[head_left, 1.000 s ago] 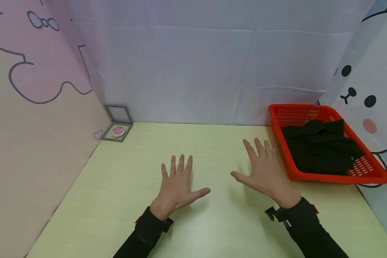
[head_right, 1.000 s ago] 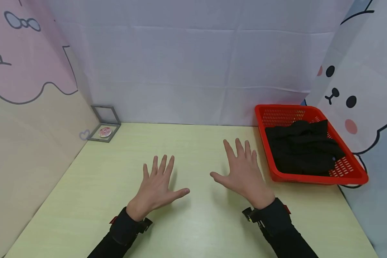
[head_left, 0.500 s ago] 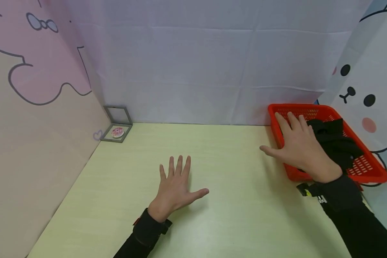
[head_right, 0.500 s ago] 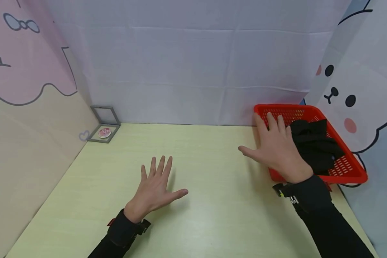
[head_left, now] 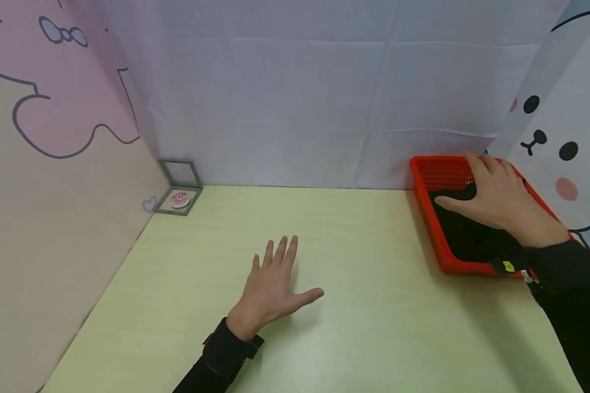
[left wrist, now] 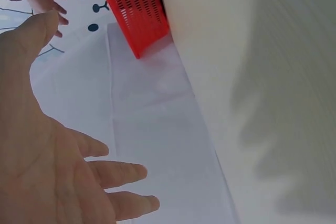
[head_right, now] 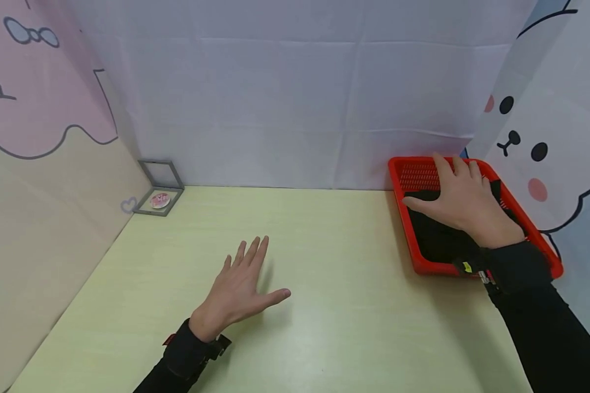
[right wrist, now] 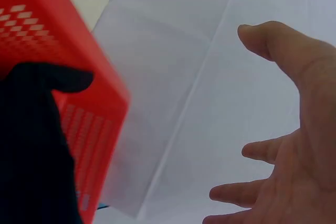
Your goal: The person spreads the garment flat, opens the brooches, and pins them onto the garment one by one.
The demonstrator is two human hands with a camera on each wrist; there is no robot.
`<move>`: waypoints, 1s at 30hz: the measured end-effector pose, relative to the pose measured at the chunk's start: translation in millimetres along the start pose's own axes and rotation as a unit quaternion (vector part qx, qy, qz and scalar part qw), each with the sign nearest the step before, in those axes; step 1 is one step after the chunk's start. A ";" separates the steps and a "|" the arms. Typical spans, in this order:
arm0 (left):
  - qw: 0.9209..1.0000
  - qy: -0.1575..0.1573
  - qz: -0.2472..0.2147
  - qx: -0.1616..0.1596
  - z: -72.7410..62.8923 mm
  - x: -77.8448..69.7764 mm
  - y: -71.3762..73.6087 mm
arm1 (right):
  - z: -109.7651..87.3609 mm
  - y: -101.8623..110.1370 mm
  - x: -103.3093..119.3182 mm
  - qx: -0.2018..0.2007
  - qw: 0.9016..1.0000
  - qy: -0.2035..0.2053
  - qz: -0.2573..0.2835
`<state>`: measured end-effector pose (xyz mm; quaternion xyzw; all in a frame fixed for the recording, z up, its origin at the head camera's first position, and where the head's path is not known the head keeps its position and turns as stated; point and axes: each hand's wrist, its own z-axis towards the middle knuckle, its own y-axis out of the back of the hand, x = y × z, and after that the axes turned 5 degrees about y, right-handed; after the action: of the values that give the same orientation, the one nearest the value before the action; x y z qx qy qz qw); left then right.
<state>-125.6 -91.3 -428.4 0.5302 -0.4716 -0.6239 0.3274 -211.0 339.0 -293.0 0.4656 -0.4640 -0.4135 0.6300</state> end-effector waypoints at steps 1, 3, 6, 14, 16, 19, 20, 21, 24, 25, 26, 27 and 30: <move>1.000 -0.003 -0.002 0.000 -0.4 -1.2 0.6 | 2.5 -0.8 -6.4 0.005 1.000 0.000 0.002; 1.000 -0.007 -0.006 -0.001 -1.1 -3.2 1.4 | 7.7 -2.7 -20.2 0.022 1.000 -0.007 0.011; 1.000 -0.010 -0.016 -0.003 -2.8 -5.6 1.7 | 13.7 -5.5 -40.5 0.067 0.997 -0.024 0.021; 0.997 -0.049 -0.033 -0.046 -8.3 -10.8 -2.2 | 24.0 -22.3 -74.1 0.174 0.983 -0.051 0.024; 0.996 -0.058 -0.030 -0.058 -9.0 -11.6 -3.1 | 23.9 -28.5 -80.3 0.200 0.978 -0.051 0.018; 0.995 -0.068 -0.025 -0.074 -9.8 -12.2 -3.6 | 21.8 -39.7 -89.3 0.240 0.968 -0.058 0.034; 0.994 -0.073 -0.024 -0.080 -10.1 -12.3 -3.6 | 21.1 -43.1 -91.9 0.254 0.964 -0.061 0.048; 0.993 -0.077 -0.024 -0.085 -10.2 -12.3 -3.6 | 20.2 -46.1 -94.1 0.267 0.959 -0.068 0.063; 0.990 -0.092 -0.019 -0.103 -9.9 -12.3 -3.4 | 18.6 -51.5 -99.3 0.301 0.945 -0.082 0.099; 0.989 -0.095 -0.017 -0.108 -9.6 -12.2 -3.3 | 18.6 -52.3 -100.5 0.308 0.942 -0.081 0.101; 0.989 -0.097 -0.017 -0.114 -9.4 -12.2 -3.1 | 19.1 -52.9 -101.5 0.313 0.942 -0.078 0.096; 0.988 -0.099 -0.015 -0.119 -9.0 -12.0 -2.9 | 19.9 -53.3 -102.5 0.318 0.941 -0.074 0.087; 0.986 -0.101 -0.013 -0.130 -8.3 -11.6 -2.2 | 23.9 -54.2 -105.4 0.332 0.940 -0.057 0.060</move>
<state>-114.7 -82.0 -426.4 0.4230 -0.4102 -0.7347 0.3361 -262.9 422.5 -363.4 0.5952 -0.6373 -0.2229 0.4358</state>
